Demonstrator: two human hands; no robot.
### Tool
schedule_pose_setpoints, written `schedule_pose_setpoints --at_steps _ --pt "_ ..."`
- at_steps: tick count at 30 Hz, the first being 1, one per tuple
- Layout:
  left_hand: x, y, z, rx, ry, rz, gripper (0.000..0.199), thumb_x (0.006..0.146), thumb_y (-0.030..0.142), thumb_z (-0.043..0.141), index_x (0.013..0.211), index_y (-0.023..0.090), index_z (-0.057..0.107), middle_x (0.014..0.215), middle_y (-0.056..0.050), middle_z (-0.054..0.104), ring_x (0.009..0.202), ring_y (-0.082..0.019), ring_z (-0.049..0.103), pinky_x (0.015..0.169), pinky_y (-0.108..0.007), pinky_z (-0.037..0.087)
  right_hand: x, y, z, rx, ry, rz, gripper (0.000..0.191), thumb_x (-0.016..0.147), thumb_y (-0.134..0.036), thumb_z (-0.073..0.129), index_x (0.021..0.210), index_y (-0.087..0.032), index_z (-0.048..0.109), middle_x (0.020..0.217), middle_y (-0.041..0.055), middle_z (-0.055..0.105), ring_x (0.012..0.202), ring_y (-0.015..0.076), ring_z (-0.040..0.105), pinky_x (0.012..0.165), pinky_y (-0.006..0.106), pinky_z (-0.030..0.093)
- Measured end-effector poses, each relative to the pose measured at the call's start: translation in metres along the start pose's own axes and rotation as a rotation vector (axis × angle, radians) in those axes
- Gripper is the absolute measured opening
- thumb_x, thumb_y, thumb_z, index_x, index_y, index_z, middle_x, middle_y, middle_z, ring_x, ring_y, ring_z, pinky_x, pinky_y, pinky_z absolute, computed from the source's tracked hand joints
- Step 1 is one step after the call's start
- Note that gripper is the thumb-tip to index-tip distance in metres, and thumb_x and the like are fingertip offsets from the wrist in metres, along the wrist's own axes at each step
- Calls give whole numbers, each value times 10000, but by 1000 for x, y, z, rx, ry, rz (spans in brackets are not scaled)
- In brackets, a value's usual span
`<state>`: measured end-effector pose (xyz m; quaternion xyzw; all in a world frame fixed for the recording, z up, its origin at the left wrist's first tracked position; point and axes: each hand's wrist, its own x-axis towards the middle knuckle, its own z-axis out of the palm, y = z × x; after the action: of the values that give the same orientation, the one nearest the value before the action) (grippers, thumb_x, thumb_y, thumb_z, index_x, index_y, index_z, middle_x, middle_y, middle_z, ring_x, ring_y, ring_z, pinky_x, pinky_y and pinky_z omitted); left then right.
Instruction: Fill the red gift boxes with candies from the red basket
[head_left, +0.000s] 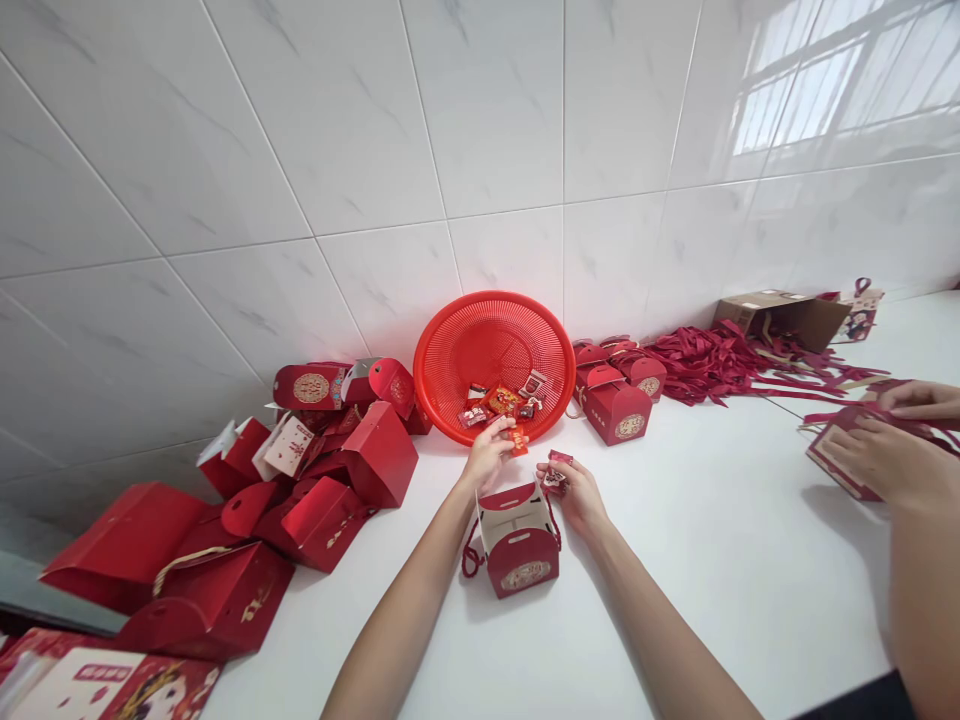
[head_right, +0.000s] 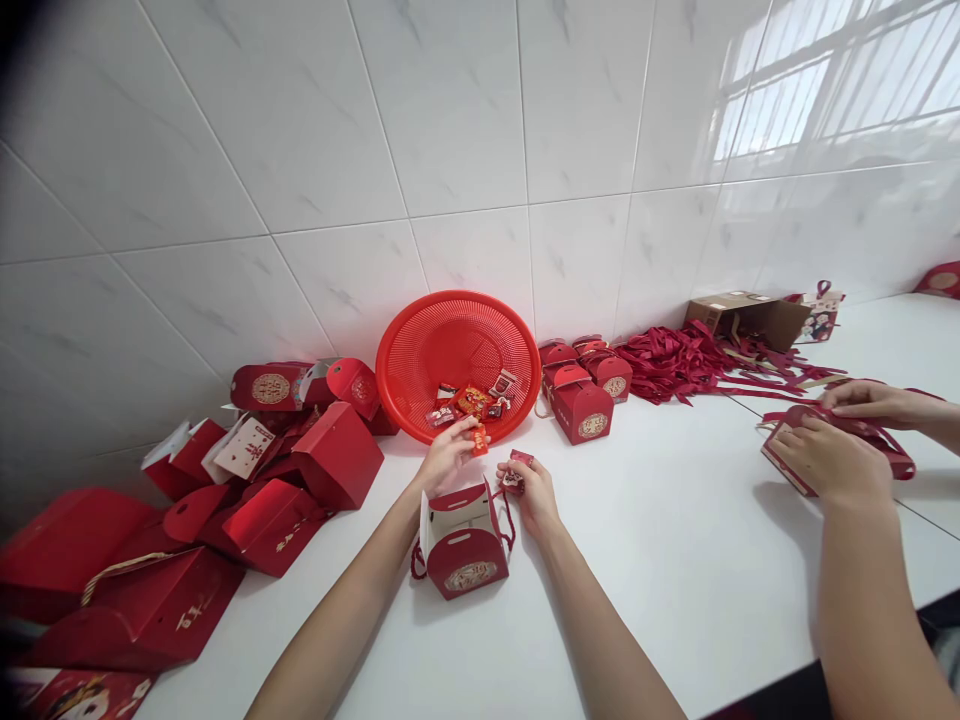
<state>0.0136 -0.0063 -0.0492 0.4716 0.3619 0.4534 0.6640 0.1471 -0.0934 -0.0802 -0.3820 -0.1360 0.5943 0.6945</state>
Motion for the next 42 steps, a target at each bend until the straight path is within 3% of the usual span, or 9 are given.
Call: schedule_pose_setpoints --at_steps 5,12,14,18,21,28,33,39,42 --pt "-6 -9 7 146 -185 -40 538 590 119 804 1100 163 640 888 -37 715 829 -181 692 778 -320 560 -2 1 1 -16 -38 1 387 475 -279 902 766 -154 681 675 54 718 607 181 669 545 261 518" --pt "-3 -15 2 344 -331 38 467 642 301 837 1056 148 684 976 -84 733 944 -221 686 868 -363 540 -1 5 -2 -49 -48 -44 481 440 -375 954 744 -164 647 598 1 673 476 120 584 473 230 475" --pt "2 -14 -2 391 -293 92 382 708 315 783 1042 149 698 993 -86 740 946 -216 691 898 -371 535 -1 5 -2 -58 -38 -48 495 427 -407 959 708 -168 629 545 -16 641 440 107 550 445 219 450" --pt "18 -2 -13 680 -82 298 157 789 207 665 920 157 735 995 -84 762 947 -213 701 924 -369 535 -3 4 -1 -75 -35 -45 505 410 -436 963 661 -169 616 505 -24 615 422 100 530 429 208 432" --pt "28 12 -20 962 27 384 171 817 135 601 893 170 750 988 -81 773 953 -215 707 933 -362 532 -4 5 0 -84 -37 -38 499 413 -435 963 648 -164 616 513 -15 622 423 99 530 430 209 434" --pt "48 35 -22 1492 143 286 252 881 214 594 1080 173 742 1111 -115 746 1059 -243 671 942 -338 500 -1 7 -3 -95 -48 -29 457 469 -409 946 665 -158 619 542 -2 638 431 104 540 431 212 432" --pt "61 32 -16 1534 135 224 166 827 258 657 930 197 772 1011 -135 757 1078 -306 662 948 -405 494 0 8 -3 -94 -54 -26 463 467 -420 949 654 -163 612 507 -13 617 433 104 532 429 206 421" --pt "67 23 -15 1395 29 324 400 815 97 604 1171 244 711 1269 -87 694 1201 -254 625 1043 -382 465 -2 6 -2 -92 -52 -32 492 444 -431 958 650 -158 604 541 -7 624 443 98 533 432 205 419" --pt "69 23 -19 1287 14 385 502 783 -2 565 1214 223 690 1278 -77 691 1194 -232 633 1063 -359 459 -4 5 -1 -104 -50 -30 504 437 -446 959 644 -160 599 544 -14 619 445 94 530 427 201 412"
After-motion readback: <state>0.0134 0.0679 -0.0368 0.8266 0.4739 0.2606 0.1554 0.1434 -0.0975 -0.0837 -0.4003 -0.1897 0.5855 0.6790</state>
